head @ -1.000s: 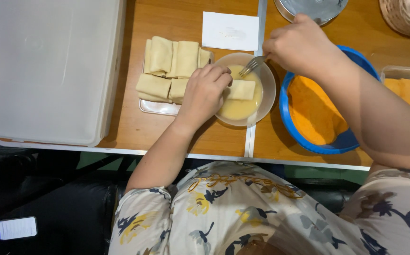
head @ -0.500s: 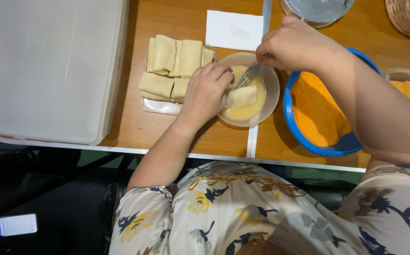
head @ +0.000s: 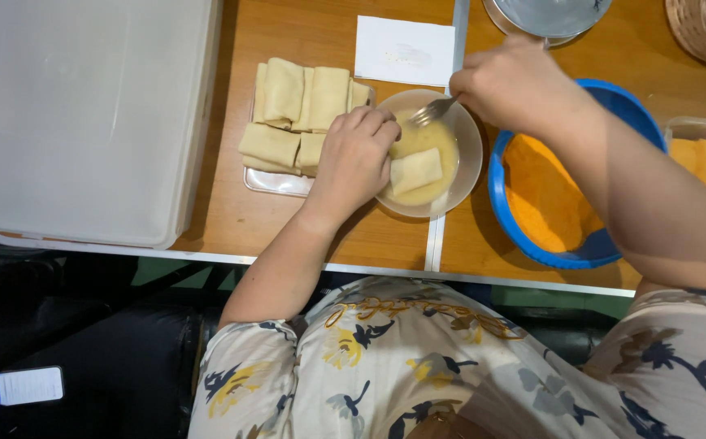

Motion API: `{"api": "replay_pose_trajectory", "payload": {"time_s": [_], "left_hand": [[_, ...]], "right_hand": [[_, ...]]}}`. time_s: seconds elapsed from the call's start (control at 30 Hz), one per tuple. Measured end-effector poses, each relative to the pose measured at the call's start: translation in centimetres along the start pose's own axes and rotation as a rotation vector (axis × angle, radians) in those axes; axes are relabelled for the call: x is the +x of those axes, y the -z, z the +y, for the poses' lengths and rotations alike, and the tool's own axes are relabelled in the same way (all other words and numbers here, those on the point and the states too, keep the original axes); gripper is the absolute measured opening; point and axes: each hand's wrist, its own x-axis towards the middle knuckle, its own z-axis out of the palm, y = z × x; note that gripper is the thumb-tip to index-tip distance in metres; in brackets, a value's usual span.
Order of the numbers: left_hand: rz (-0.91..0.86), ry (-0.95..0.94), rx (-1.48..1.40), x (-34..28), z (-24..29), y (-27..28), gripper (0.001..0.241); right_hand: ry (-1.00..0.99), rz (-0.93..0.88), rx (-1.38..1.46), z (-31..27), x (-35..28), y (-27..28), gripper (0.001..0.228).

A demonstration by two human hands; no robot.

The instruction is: Dipping pastries into egg wash and breading them with crumbs.

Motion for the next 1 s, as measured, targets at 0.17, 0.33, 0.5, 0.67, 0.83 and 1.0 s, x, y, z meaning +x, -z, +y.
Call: {"api": "replay_pose_trajectory", "payload": {"time_s": [0.17,0.33,0.5,0.67,0.83,1.0], "left_hand": [[0.012,0.015,0.004,0.2,0.2,0.4,0.026],[0.024,0.028,0.019,0.3,0.2,0.7,0.025],[0.012,0.034,0.003,0.3,0.3,1.0,0.025],[0.030,0.036,-0.009,0.4,0.3,1.0,0.024],[0.018,0.025,-0.025,0.3,0.1,0.7,0.026],[-0.033,0.004,-0.059,0.3,0.3,0.8,0.022]], "right_hand": [[-0.151,-0.064,0.471,-0.5,0.7,-3.1,0.010],[-0.124,-0.051,0.562,-1.3,1.0,-3.2,0.009],[-0.062,-0.107,0.602,-1.0,1.1,-3.9,0.011],[0.000,-0.243,0.719,0.1,0.5,-2.5,0.013],[0.149,-0.056,0.533,-1.3,-2.6,1.8,0.014],[0.177,0.106,0.042,-2.6,-5.2,6.2,0.019]]}}
